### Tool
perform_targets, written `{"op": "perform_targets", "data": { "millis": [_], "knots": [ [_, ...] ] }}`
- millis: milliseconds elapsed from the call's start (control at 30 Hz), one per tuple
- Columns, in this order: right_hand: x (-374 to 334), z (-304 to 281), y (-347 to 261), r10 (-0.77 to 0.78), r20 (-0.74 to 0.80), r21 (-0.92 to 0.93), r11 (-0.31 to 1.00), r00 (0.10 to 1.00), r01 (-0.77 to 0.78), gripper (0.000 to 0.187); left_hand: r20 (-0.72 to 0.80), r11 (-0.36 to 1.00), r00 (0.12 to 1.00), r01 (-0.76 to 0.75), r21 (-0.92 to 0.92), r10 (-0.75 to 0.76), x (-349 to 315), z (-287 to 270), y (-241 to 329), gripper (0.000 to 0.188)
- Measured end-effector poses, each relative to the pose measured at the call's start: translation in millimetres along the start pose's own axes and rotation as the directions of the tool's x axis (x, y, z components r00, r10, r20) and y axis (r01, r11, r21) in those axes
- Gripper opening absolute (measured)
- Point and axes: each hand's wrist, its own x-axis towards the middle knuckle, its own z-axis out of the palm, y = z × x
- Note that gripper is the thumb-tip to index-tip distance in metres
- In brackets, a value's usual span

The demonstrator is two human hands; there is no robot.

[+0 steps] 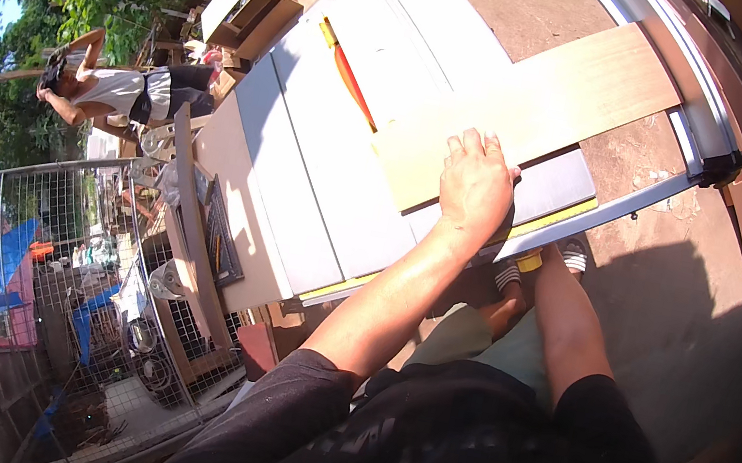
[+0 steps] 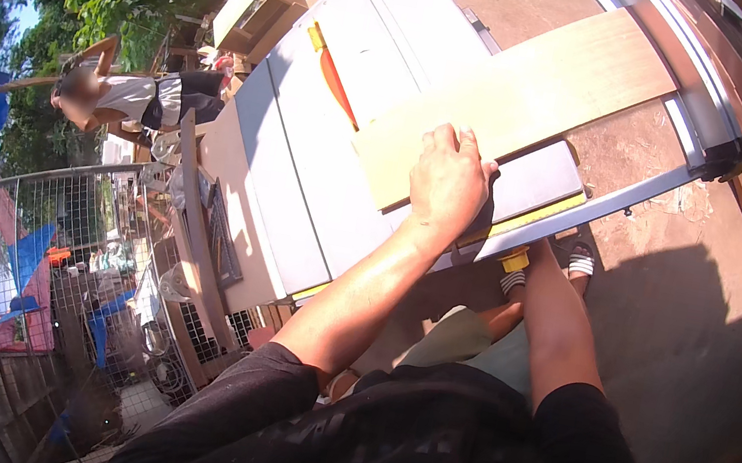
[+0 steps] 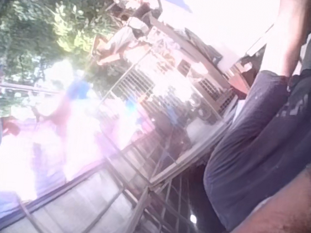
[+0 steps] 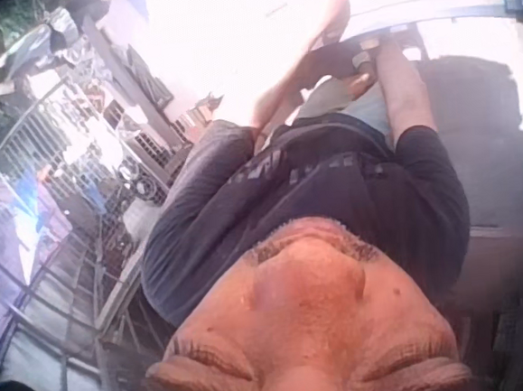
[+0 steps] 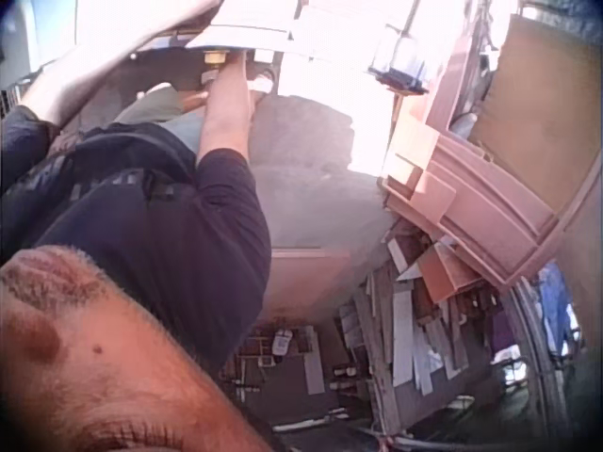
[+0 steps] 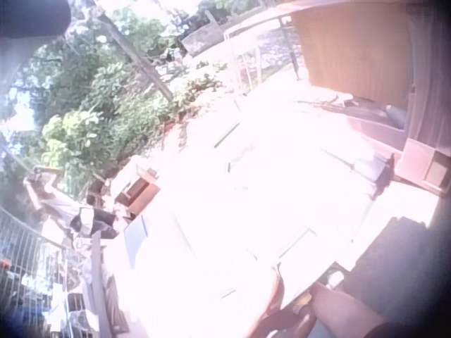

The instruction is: The person cuts a wooden plank on a table saw, then moves to the floor to assemble a small wooden shelf unit by fitting the cut plank into the frame. The person kneels to align and insert the shelf piece into the structure.

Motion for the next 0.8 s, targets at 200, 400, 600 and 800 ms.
{"op": "perform_targets", "data": {
  "millis": [200, 400, 600, 800],
  "knots": [
    [-4.6, -9.4, -2.8, 0.053, 0.077, -0.038, 0.998, 0.996, -0.050, 0.033, -0.010, 0.998, 0.999, 0.035, -0.058, -0.035, 1.4, -0.1, 5.0, 0.061],
    [-3.1, -17.7, -3.9, 0.080, 0.128, -0.060, 0.996, 0.989, -0.073, 0.033, -0.045, 0.996, 0.997, 0.053, -0.067, -0.056, -0.9, 0.3, 4.4, 0.059],
    [7.3, -45.4, -5.6, 0.066, 0.160, -0.106, 0.993, 0.985, -0.050, 0.033, -0.073, 0.998, 0.996, 0.046, -0.043, -0.049, 3.6, -3.6, 5.1, 0.058],
    [-22.8, -158.0, -18.5, 0.094, 0.162, -0.435, 0.900, 0.982, -0.015, 0.033, 0.072, 0.945, 0.989, 0.147, -0.291, -0.132, 22.3, -28.0, -2.7, 0.048]
  ]
}}
